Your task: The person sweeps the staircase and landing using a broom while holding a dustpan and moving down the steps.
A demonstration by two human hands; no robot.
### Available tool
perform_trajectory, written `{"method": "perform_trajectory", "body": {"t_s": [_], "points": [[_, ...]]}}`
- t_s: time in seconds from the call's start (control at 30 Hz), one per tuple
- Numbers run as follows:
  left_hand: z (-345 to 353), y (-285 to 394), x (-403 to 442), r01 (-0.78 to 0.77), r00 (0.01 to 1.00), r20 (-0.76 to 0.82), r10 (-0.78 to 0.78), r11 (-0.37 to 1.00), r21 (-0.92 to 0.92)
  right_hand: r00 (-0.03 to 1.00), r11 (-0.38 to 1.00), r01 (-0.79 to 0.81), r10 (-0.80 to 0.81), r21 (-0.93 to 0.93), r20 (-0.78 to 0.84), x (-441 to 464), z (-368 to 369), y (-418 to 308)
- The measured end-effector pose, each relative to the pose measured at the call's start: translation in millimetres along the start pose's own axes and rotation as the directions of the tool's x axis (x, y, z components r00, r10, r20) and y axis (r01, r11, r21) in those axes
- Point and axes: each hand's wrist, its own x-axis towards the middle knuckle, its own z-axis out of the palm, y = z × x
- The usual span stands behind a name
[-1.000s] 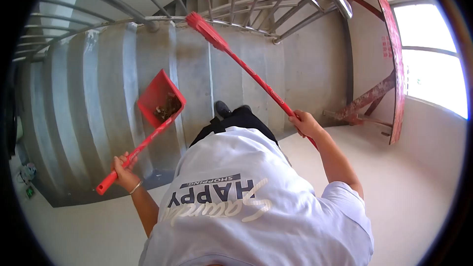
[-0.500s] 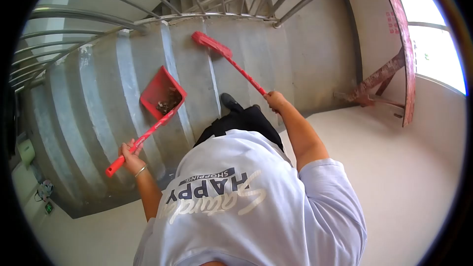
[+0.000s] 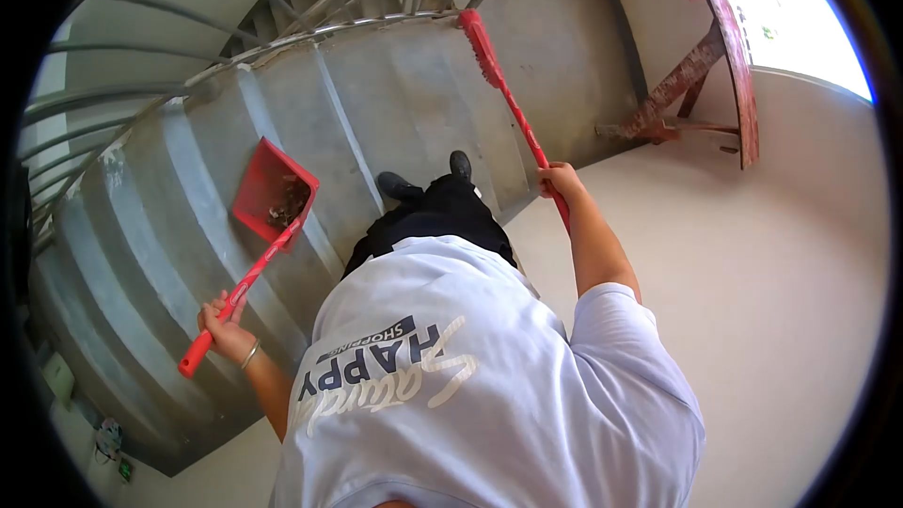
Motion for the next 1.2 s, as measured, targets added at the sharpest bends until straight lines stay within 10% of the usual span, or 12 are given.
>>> {"method": "perform_trajectory", "body": {"t_s": [0.17,0.5,0.67,0.77,0.87,1.13,1.2], "points": [[37,26,-11,-0.063,0.995,0.077,0.061,0.998,0.026,0.985,0.977,-0.151,0.136,0.152,0.102,-26,-42,44],[129,18,-62,-0.267,0.925,0.268,0.271,0.962,-0.050,0.966,0.897,0.105,-0.195,-0.430,-0.171,129,-25,72],[210,47,-144,-0.342,0.863,0.401,0.309,0.940,0.012,0.968,0.972,-0.054,0.108,-0.229,0.228,156,-45,84],[249,57,-157,-0.332,0.838,0.473,0.274,0.942,0.042,0.987,0.975,-0.081,0.049,0.208,0.156,125,-80,71],[290,83,-194,-0.309,0.813,0.535,0.231,0.949,0.061,0.995,0.974,-0.054,0.033,0.219,0.096,94,-146,65],[455,124,-232,-0.243,0.738,0.661,0.136,0.967,0.072,0.971,0.891,-0.045,0.144,-0.452,0.189,82,-203,31],[489,129,-233,-0.236,0.693,0.709,0.128,0.970,0.055,0.973,0.943,-0.117,0.171,-0.312,0.153,67,-228,-7]]}}
